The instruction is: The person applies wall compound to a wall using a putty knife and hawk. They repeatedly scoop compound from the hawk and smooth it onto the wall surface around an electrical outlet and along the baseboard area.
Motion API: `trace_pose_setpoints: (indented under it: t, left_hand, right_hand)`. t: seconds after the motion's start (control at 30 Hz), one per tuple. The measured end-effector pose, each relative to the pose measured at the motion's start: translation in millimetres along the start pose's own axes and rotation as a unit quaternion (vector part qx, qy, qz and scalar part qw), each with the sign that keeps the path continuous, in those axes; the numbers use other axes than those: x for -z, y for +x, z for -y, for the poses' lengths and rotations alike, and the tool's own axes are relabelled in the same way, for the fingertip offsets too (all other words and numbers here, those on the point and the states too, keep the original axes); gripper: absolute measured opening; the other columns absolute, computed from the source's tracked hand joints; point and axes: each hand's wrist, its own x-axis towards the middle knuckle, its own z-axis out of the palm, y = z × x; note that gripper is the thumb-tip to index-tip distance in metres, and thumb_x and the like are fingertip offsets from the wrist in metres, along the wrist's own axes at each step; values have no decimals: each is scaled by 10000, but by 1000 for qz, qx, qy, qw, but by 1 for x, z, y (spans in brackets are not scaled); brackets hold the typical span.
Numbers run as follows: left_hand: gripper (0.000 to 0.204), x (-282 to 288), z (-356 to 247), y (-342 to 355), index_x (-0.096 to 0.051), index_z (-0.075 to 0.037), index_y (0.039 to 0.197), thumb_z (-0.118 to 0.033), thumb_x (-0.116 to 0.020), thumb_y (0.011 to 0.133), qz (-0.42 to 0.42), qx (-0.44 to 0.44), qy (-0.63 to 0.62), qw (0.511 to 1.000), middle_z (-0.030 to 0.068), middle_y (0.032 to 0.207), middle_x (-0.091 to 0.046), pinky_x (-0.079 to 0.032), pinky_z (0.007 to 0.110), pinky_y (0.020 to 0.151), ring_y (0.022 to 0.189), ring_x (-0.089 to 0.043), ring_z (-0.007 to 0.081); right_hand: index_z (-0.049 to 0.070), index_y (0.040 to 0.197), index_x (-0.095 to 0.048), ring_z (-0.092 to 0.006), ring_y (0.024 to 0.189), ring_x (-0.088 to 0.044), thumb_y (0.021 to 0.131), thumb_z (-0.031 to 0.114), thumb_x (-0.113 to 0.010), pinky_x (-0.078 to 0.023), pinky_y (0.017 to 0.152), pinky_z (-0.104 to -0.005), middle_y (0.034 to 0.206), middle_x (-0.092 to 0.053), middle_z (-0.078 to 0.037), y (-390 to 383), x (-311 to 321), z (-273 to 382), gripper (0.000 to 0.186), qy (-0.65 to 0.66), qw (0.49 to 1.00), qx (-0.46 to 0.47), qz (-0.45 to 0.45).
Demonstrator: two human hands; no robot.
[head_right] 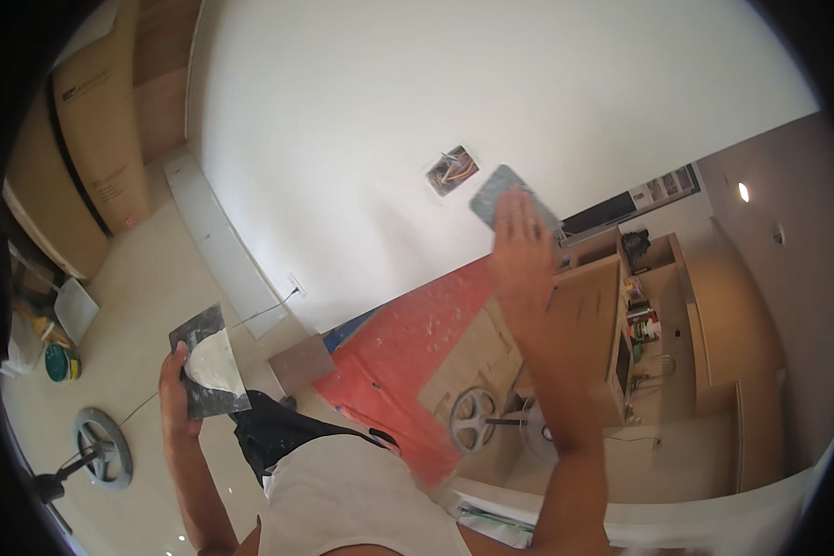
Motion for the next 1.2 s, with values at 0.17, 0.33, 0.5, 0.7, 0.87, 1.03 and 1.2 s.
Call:
trace_pose_setpoints:
  t: [0.17, 0.33, 0.5, 0.7, 0.87, 1.03, 1.2]
  left_hand:
    - [389, -7, -4, -3, -573, 11, 1164, -325, -560, 968, -7, 18, 13, 1000, 100, 1017, -659, -559, 320, 743, 886, -675, 190]
    - [397, -1, -3, -4, -569, 12, 1167, -327, -572, 961, -25, 6, 23, 999, 106, 1018, -657, -561, 328, 747, 893, -674, 197]
    - [384, 0, -5, -5, -580, 15, 1149, -322, -564, 965, -18, 2, 15, 1000, 107, 1013, -662, -559, 325, 753, 870, -678, 196]
    - [370, -1, -6, -1, -594, 20, 1124, -314, -535, 976, 14, 19, 25, 999, 104, 996, -672, -557, 310, 747, 850, -679, 189]
    - [359, -5, -11, 2, -597, 30, 1104, -297, -506, 987, 74, 39, 31, 996, 109, 972, -674, -557, 307, 735, 823, -679, 182]
    - [354, -5, -13, 5, -590, 38, 1101, -283, -490, 991, 91, 62, 26, 994, 117, 964, -674, -557, 307, 728, 814, -681, 187]
    - [359, -2, -12, 3, -586, 39, 1110, -285, -489, 992, 87, 77, 24, 993, 120, 978, -675, -558, 317, 739, 830, -683, 194]
  right_hand:
    - [-1, 1331, -516, -263, 1330, -472, 895, 24, -489, -399, 1003, -400, 1430, -496, -152, -10, -56, 52, 437, 73, 993, -58, -79]
    - [0, 1296, -542, -244, 1311, -496, 879, 12, -508, -406, 979, -394, 1414, -514, -150, -13, -84, 77, 419, 106, 987, -63, -104]
    - [32, 1277, -567, -248, 1286, -520, 849, 2, -523, -398, 974, -406, 1389, -538, -145, -33, -84, 82, 431, 175, 982, -29, -61]
    - [22, 1265, -575, -256, 1275, -527, 838, -7, -509, -372, 1018, -430, 1365, -555, -151, -38, -36, 44, 433, 191, 981, 12, -39]
    - [19, 1255, -583, -242, 1280, -524, 850, 7, -501, -381, 1031, -415, 1354, -570, -133, -6, 7, 13, 414, 113, 990, 11, -82]
    - [36, 1254, -588, -226, 1269, -536, 869, 59, -523, -409, 1009, -397, 1353, -575, -110, 2, -2, 35, 391, 91, 993, 24, -73]
    - [45, 1249, -592, -220, 1260, -544, 879, 82, -526, -420, 996, -400, 1350, -579, -107, -15, -55, 84, 377, 139, 987, 7, -75]
